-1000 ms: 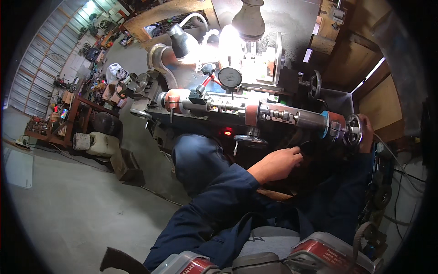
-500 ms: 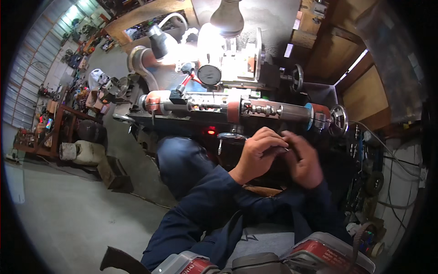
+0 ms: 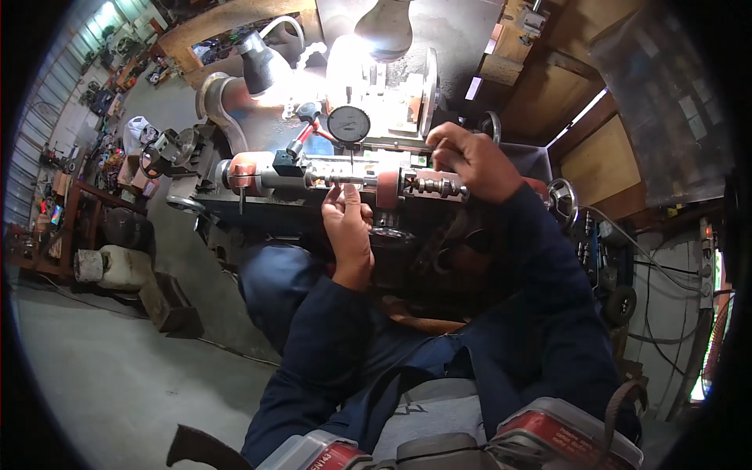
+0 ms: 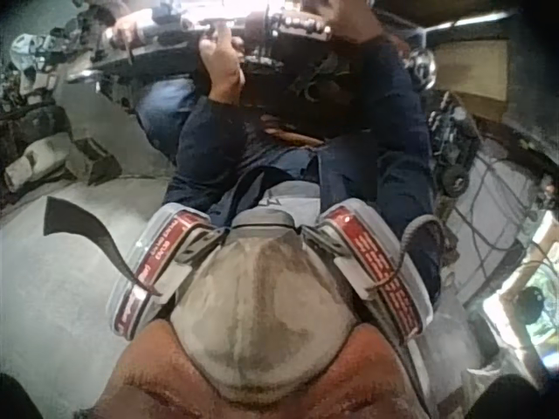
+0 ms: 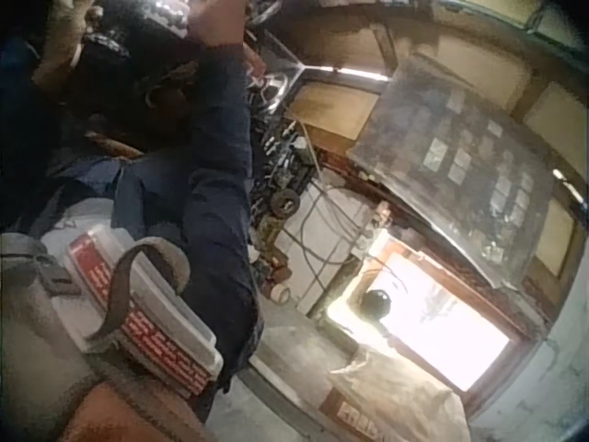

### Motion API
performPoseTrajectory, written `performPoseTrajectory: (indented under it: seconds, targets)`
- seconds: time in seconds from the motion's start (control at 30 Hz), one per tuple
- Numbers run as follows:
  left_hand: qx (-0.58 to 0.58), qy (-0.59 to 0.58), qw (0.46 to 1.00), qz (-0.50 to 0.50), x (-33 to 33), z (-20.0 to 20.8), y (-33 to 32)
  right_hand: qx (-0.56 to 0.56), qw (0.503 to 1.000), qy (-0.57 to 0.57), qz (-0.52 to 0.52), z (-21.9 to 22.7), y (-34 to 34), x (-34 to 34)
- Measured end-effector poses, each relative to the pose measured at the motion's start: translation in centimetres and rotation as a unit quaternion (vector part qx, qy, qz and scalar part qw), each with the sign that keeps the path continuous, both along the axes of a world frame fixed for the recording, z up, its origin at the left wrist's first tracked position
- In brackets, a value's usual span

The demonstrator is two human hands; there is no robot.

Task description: The person operates a lathe machine by turning handles to move the cutting tool and measuring the component with a dial indicator.

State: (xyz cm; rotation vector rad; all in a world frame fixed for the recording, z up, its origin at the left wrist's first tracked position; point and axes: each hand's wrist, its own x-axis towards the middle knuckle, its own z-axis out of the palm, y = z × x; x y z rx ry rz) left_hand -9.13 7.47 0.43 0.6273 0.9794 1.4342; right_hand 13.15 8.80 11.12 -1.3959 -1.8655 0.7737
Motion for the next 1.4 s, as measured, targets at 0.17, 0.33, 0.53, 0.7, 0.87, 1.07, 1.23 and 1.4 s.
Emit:
performPoseTrajectory:
  seconds: [0.17, 0.33, 0.53, 0.7, 0.87, 1.07, 1.23, 1.4]
  targets:
    - [-0.004, -0.015, 0.997, -0.079, -1.1, 0.0, 1.4, -0.057, 0.997, 0.041, 0.037, -3.3, 3.6, -0.4]
    - [-0.036, -0.006, 0.996, -0.082, -1.3, 0.2, 1.9, -0.125, 0.985, 0.103, 0.056, -4.4, 4.4, -0.2]
    - [-0.033, -0.019, 0.995, -0.090, -1.6, 0.4, 1.8, -0.217, 0.962, 0.161, 0.041, -4.0, 4.3, -0.5]
    - [-0.031, -0.028, 0.996, -0.083, -1.5, 0.1, 1.8, -0.248, 0.952, 0.179, 0.031, -3.7, 4.4, -0.7]
    - [-0.025, -0.026, 0.995, -0.089, -1.5, 0.5, 1.6, -0.246, 0.952, 0.172, 0.068, -4.4, 5.2, -0.2]
    - [-0.020, 0.006, 0.996, -0.091, -1.5, 0.4, 1.7, -0.172, 0.974, 0.075, 0.124, -4.4, 5.4, 0.1]
    - [-0.034, -0.015, 0.994, -0.101, -1.7, 0.2, 1.9, -0.171, 0.984, 0.025, 0.042, -3.7, 4.3, -1.0]
    - [-0.036, -0.008, 0.994, -0.106, -1.7, 0.1, 2.0, -0.031, 0.997, -0.074, 0.019, -3.8, 3.9, -1.4]
